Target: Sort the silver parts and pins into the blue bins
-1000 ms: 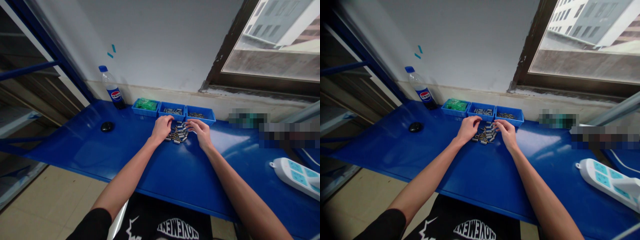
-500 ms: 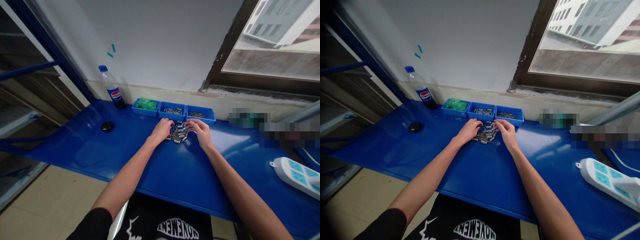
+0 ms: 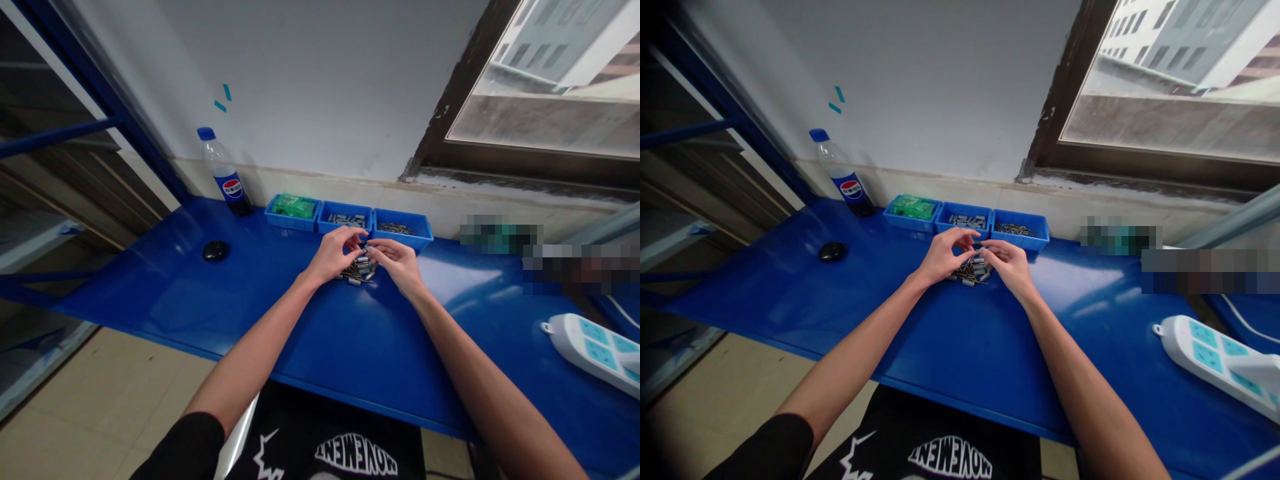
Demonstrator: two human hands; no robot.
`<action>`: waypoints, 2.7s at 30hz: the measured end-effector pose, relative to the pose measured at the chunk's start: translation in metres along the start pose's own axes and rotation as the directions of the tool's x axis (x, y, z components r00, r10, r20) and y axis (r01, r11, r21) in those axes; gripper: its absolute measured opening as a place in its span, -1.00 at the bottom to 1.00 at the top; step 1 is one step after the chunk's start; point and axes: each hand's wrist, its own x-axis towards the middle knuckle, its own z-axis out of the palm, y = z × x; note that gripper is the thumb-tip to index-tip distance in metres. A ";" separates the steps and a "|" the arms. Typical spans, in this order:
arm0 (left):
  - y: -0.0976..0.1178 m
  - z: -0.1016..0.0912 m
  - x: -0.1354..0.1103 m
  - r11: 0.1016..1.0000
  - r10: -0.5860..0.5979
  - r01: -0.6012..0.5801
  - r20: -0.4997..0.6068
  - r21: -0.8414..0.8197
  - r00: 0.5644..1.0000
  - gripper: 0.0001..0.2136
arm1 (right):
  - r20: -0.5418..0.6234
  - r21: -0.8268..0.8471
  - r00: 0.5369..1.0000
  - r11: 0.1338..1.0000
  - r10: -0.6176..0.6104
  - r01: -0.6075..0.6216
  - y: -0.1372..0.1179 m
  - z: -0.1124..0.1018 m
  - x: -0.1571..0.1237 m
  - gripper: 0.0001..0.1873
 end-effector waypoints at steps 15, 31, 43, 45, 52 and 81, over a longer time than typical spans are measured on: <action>-0.011 -0.013 -0.004 0.903 -0.184 0.062 0.252 0.425 0.950 -0.79 | -0.339 -0.006 0.936 0.995 -0.092 0.095 0.001 -0.007 0.007 -0.55; -0.019 -0.002 -0.005 0.957 -0.216 0.193 0.088 0.214 0.972 -0.76 | -0.277 -0.016 0.961 1.000 -0.017 0.014 0.004 -0.006 0.005 -0.64; 0.002 0.004 0.001 0.955 -0.225 0.201 -0.088 -0.217 0.970 -0.81 | -0.081 -0.081 0.996 0.996 -0.034 0.027 0.000 0.001 0.000 -0.63; 0.002 0.005 0.001 0.952 -0.220 0.193 -0.091 -0.238 0.971 -0.81 | -0.052 -0.041 0.998 0.999 -0.022 0.020 0.001 0.000 0.000 -0.64; 0.002 0.006 0.000 0.964 -0.199 0.176 -0.102 -0.199 0.975 -0.83 | -0.005 0.057 0.999 0.997 0.045 -0.044 0.001 -0.001 0.000 -0.64; -0.013 0.001 -0.003 0.950 -0.189 0.201 -0.073 0.240 0.979 -0.71 | -0.201 0.018 0.979 0.999 -0.044 0.049 0.003 -0.007 0.003 -0.62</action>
